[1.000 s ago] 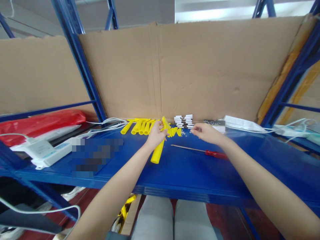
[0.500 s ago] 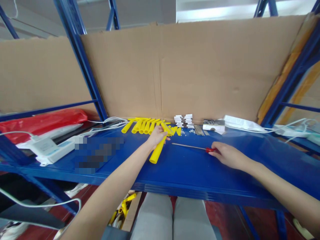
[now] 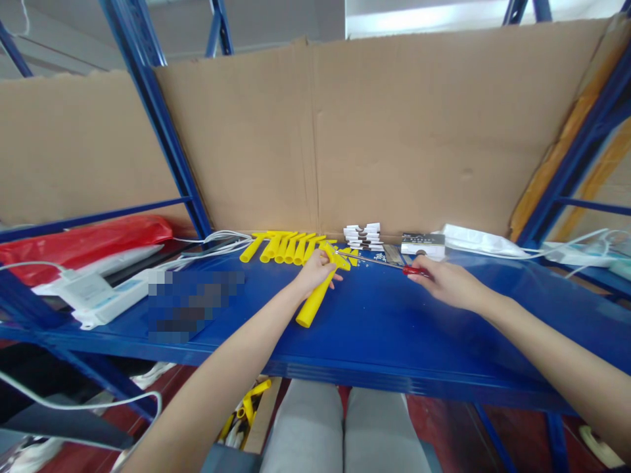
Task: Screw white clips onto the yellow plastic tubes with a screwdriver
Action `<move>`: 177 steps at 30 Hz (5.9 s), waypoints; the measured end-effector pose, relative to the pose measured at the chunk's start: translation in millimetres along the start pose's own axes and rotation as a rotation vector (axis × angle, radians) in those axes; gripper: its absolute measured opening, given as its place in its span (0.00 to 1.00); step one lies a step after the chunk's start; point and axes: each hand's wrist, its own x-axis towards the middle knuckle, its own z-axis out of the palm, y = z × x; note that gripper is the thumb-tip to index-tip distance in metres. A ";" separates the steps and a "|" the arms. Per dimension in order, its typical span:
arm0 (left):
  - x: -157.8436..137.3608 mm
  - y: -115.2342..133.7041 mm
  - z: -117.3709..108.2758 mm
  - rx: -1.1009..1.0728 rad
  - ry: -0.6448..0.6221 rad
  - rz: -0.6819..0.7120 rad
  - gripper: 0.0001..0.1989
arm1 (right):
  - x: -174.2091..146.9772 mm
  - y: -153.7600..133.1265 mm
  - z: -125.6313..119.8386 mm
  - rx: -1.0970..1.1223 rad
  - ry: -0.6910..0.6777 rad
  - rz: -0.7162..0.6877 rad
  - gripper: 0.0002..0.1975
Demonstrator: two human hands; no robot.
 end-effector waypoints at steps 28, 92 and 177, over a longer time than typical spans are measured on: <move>0.2 -1.3 -4.1 0.233 0.042 0.140 0.11 | 9.1 -22.0 -31.8 -0.415 0.094 -0.140 0.14; -0.8 2.4 -7.2 0.168 0.152 0.133 0.12 | 16.2 -16.1 -10.8 -0.135 -0.047 -0.067 0.13; -1.5 7.4 -11.0 0.228 0.109 0.061 0.10 | 15.3 -7.2 24.6 -0.087 0.164 -0.016 0.07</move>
